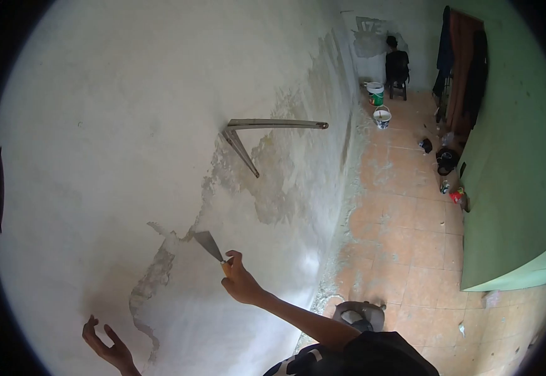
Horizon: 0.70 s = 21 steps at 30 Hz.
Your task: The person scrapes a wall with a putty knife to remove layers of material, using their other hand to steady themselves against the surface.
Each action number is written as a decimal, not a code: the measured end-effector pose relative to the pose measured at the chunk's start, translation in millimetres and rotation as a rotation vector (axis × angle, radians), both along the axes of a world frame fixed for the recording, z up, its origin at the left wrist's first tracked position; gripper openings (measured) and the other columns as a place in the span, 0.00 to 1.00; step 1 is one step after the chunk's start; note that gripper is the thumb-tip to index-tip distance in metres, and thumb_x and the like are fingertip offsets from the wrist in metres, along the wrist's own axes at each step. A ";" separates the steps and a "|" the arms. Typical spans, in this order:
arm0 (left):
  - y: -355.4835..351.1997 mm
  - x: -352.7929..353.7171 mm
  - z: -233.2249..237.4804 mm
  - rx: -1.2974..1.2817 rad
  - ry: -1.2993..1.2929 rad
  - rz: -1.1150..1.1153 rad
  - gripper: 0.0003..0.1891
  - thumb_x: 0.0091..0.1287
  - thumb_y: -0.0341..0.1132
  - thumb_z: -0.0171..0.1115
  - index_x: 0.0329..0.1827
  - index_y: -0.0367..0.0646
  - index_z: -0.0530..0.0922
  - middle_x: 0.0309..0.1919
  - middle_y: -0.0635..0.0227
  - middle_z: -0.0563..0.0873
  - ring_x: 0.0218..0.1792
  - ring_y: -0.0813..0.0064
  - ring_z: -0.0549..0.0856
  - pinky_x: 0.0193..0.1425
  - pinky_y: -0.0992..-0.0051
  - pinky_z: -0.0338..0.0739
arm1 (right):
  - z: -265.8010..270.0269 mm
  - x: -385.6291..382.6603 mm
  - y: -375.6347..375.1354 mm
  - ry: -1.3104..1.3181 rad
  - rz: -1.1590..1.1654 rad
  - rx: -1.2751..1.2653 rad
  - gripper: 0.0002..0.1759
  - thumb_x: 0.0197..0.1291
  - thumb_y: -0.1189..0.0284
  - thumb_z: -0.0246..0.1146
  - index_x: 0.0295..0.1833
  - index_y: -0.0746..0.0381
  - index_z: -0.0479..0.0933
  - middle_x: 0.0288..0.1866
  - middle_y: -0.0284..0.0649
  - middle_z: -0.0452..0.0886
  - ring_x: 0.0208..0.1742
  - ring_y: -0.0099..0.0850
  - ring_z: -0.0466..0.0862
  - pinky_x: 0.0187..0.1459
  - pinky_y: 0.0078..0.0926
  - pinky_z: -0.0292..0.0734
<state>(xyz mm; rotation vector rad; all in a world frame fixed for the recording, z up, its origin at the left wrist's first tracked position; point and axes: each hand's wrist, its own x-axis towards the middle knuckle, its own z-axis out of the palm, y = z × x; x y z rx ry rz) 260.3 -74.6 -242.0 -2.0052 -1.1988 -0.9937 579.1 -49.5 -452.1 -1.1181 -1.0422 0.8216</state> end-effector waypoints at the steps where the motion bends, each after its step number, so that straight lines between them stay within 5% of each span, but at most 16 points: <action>1: -1.4 -5.4 0.5 0.144 0.052 0.057 0.18 0.69 0.31 0.58 0.61 0.35 0.72 0.53 0.54 0.80 0.58 0.52 0.77 0.64 0.56 0.69 | 1.3 -8.6 -0.8 0.024 0.037 0.012 0.34 0.62 0.76 0.61 0.69 0.61 0.51 0.47 0.44 0.70 0.43 0.35 0.75 0.46 0.34 0.72; 7: 12.8 -26.2 -31.0 0.337 0.183 0.226 0.29 0.72 0.50 0.54 0.68 0.39 0.69 0.69 0.52 0.70 0.73 0.51 0.64 0.73 0.48 0.59 | -6.3 -56.8 -22.6 0.005 -0.331 0.196 0.16 0.67 0.77 0.59 0.59 0.62 0.74 0.40 0.42 0.76 0.34 0.32 0.77 0.37 0.28 0.73; 10: 28.9 -26.9 -40.8 0.501 0.232 0.319 0.34 0.67 0.58 0.57 0.70 0.46 0.68 0.71 0.56 0.66 0.75 0.53 0.61 0.75 0.46 0.54 | -5.8 -60.5 -25.4 -0.050 -0.405 0.166 0.15 0.69 0.74 0.58 0.59 0.60 0.78 0.37 0.41 0.77 0.28 0.33 0.79 0.32 0.29 0.76; 21: 39.4 -25.7 -48.6 0.558 0.171 0.347 0.33 0.67 0.62 0.55 0.66 0.48 0.70 0.69 0.60 0.67 0.75 0.56 0.63 0.73 0.47 0.56 | 5.7 -80.8 -13.3 -0.191 -0.386 0.119 0.21 0.66 0.78 0.59 0.63 0.57 0.77 0.24 0.39 0.70 0.23 0.34 0.72 0.28 0.32 0.70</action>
